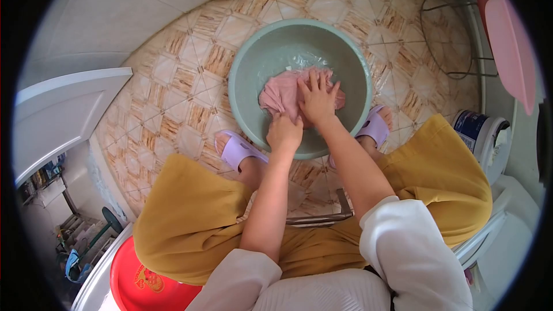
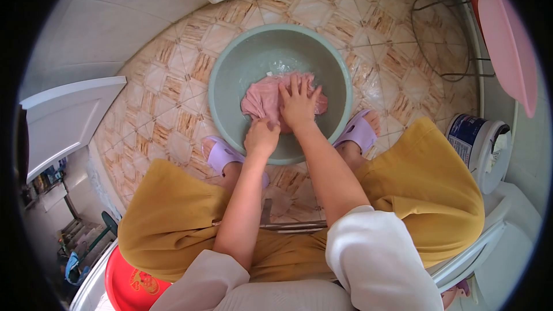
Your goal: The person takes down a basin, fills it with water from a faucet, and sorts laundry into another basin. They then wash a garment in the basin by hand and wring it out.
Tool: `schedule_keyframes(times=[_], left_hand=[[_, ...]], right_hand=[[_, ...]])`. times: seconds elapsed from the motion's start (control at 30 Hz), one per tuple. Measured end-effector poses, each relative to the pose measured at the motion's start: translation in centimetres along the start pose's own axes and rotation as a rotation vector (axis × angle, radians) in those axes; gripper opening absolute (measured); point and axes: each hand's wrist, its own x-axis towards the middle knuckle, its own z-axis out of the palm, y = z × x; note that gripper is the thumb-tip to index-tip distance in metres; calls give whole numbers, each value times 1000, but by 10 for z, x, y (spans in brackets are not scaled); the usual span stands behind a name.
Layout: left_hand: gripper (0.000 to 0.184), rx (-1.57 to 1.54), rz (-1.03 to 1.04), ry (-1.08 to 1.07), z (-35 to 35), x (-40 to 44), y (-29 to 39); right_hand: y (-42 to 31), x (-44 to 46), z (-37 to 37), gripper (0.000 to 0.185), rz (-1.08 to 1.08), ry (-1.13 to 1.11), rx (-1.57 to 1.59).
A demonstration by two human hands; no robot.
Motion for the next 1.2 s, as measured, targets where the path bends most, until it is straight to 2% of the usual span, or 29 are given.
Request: schedule_keyframes(times=[0.1,0.17,0.2,0.27,0.3,0.37,0.4,0.43,0.47,0.53,0.57,0.63,0.67,0.7,0.73,0.77,0.8,0.87,0.9,0.97,1.0,1.03,1.07,1.1,1.13,1.17,1.2], left_hand=[[45,-58,-75,-53,-18,3,8],[38,-140,64,279,-11,4,3],[38,-136,67,282,-6,9,-3],[44,-503,101,388,-1,21,-12],[44,-504,105,393,-3,26,-15],[52,-627,195,468,-9,36,-21],[56,-788,184,322,-18,40,-22],[57,-796,175,287,-25,43,-24],[58,-762,236,297,-35,43,-22],[59,-730,295,301,-45,42,-27],[56,-726,251,152,-46,45,-32],[60,-704,167,-138,-49,49,-35],[66,-653,212,-87,-52,38,-28],[66,-651,214,-85,-53,32,-28],[57,-838,244,-48,-54,26,-28],[48,-1025,274,-9,-55,22,-29],[48,-1027,276,-6,-54,24,-33],[25,-1047,449,-196,-50,31,-45],[25,-1048,448,-196,-60,24,-35],[14,-809,351,-182,-75,9,-16],[14,-808,348,-182,-70,8,-14],[10,-1053,411,-139,-62,8,-10],[7,-1298,472,-93,-54,8,-7],[7,-1297,471,-95,-46,10,-5],[7,-1574,404,-174,-36,12,-4],[10,-1848,323,-259,-29,12,-1],[24,-1942,309,-343,-32,6,9]], right_hand=[[5,27,-28,57,107,-70,38],[11,35,-30,46,473,225,505],[13,42,-16,46,474,228,510],[10,52,3,33,604,190,839],[8,50,-1,33,601,195,842],[-2,32,-16,22,421,-393,1787],[-10,23,-27,20,306,-449,1858],[-16,15,-37,18,189,-506,1925],[-15,6,-51,18,194,-509,1923],[-11,-8,-81,15,39,-751,1803],[-11,-12,-92,15,44,-744,1802],[-14,-14,-111,20,-134,-679,1832],[-13,-13,-117,20,-136,-675,1832],[-10,-10,-122,19,-18,-507,1815],[-6,-7,-125,18,97,-342,1788],[1,-3,-125,18,92,-343,1788],[14,2,-124,17,55,-297,1810],[29,6,-120,16,17,-251,1829],[34,7,-115,15,55,-211,1837],[33,5,-99,14,99,-175,1845],[27,5,-91,14,127,-63,1859],[21,6,-83,13,153,53,1869],[10,2,-84,13,154,53,1869],[-7,-7,-87,13,238,153,1785],[-26,-15,-89,13,322,251,1696],[-48,-17,-80,13,136,528,1570],[-61,-26,-82,14,80,632,1300]])
